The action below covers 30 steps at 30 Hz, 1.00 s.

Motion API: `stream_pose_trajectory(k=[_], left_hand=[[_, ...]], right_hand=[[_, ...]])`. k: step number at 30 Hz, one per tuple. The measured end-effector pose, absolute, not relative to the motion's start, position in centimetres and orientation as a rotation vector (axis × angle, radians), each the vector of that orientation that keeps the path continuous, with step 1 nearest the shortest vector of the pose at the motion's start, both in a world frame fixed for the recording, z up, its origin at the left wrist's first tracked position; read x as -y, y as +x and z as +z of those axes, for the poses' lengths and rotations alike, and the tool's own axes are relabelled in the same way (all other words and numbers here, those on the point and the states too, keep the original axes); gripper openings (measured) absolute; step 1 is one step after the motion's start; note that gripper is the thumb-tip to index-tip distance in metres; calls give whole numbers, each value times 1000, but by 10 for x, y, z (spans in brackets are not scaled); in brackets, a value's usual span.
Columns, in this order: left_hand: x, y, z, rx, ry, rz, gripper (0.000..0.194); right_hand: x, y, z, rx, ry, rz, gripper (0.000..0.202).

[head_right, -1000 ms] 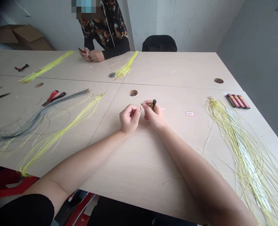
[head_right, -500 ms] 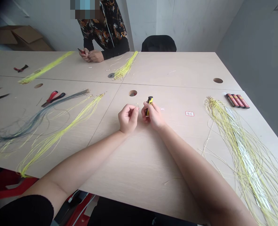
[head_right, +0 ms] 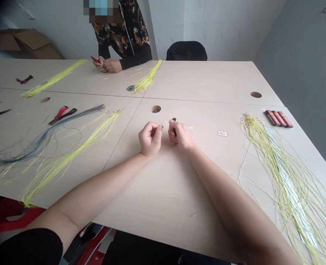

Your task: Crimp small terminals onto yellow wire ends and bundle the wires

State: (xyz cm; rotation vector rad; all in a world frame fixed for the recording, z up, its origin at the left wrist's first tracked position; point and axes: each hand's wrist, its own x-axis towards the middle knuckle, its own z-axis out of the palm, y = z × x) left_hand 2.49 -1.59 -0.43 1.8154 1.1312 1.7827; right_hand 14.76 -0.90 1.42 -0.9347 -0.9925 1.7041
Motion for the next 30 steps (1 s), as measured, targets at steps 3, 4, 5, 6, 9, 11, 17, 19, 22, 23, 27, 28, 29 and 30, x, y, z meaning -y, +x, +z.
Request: stream_pose_trajectory(k=[3,4,5,6,9,11,17,19,22,23,27,28,29,30], left_hand=[[16,25,-5,-1137,1808,1785,35],[16,25,-5,-1143,1806,1781,35],[16,25,-5,-1146,1803,1777,35],[16,24,-4,-1148,1801,1775,35],[16,24,-4,-1137,1809,1775,34],[17,24,-4,-1131,1832,1774,33],[18,24,-3,-1119,1878,1759,31],[19,24,-3,-1129,1879,1745,31],[19,24,-3,-1141,1876,1743,32],[19,24,-3,-1142,1877,1746,33],[19,25,-2,-1126,1901,1773,31],[19,25,-2,-1126,1904,1776,31],[18,25,-2,-1132,1906,1776,31],[18,25,-2,-1141,1904,1773,31]], right_hand=[[9,148,15,1004,-935,1729,44],[9,148,16,1006,-948,1741,43],[9,148,16,1010,-963,1756,41],[9,148,16,1017,-975,1772,40],[10,146,17,1050,-973,1806,39],[11,145,17,1053,-958,1811,38],[13,141,17,999,-976,1866,38],[13,139,16,1008,-981,1897,37],[14,137,14,1023,-991,1914,37],[14,137,14,1016,-992,1915,36],[13,136,15,964,-988,1911,34],[13,136,15,958,-990,1910,33],[13,136,15,954,-993,1907,33],[13,136,15,951,-997,1902,33]])
